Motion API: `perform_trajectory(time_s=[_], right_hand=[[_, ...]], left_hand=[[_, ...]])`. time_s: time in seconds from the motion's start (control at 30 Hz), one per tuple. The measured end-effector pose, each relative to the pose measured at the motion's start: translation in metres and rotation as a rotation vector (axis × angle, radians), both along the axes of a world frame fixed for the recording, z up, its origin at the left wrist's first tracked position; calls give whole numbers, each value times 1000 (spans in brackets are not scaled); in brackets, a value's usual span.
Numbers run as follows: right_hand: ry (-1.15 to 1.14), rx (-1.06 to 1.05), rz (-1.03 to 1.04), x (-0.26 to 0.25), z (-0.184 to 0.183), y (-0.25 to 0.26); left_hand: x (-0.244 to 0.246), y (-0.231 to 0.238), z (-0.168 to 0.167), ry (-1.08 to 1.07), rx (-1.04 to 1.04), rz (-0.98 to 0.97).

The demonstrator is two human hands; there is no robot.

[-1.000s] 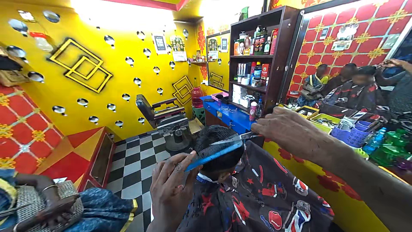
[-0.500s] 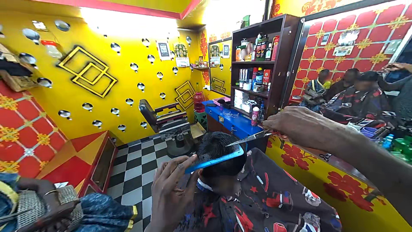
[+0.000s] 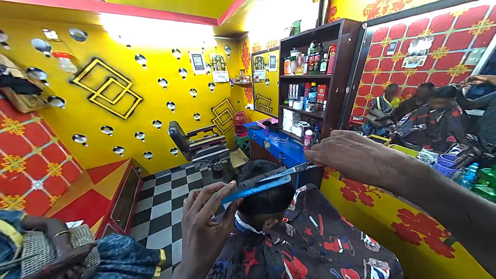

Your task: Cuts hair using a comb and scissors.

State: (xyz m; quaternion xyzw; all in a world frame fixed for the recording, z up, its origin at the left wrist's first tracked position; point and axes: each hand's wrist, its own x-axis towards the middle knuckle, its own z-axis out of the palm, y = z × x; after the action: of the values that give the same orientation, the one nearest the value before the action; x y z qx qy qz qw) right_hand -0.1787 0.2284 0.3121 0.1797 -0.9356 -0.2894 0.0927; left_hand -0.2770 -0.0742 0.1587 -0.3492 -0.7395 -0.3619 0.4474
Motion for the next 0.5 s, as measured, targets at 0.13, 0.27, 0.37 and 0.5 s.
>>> perform_trajectory(time_s=[0.13,0.27,0.37,0.5], right_hand=[[-46,-41,-3,-5,-9,4],[49,-88,92,-12,-22,10],[123,-175,72,-13,-22,27],[208,-216,111,-19,-18,54]], left_hand=[[-1,-1,1,-2,-7,0],[1,0,-2,10,24,4],[14,-5,-13,88,-69,-47],[20,-10,-22,36,-227,-76]])
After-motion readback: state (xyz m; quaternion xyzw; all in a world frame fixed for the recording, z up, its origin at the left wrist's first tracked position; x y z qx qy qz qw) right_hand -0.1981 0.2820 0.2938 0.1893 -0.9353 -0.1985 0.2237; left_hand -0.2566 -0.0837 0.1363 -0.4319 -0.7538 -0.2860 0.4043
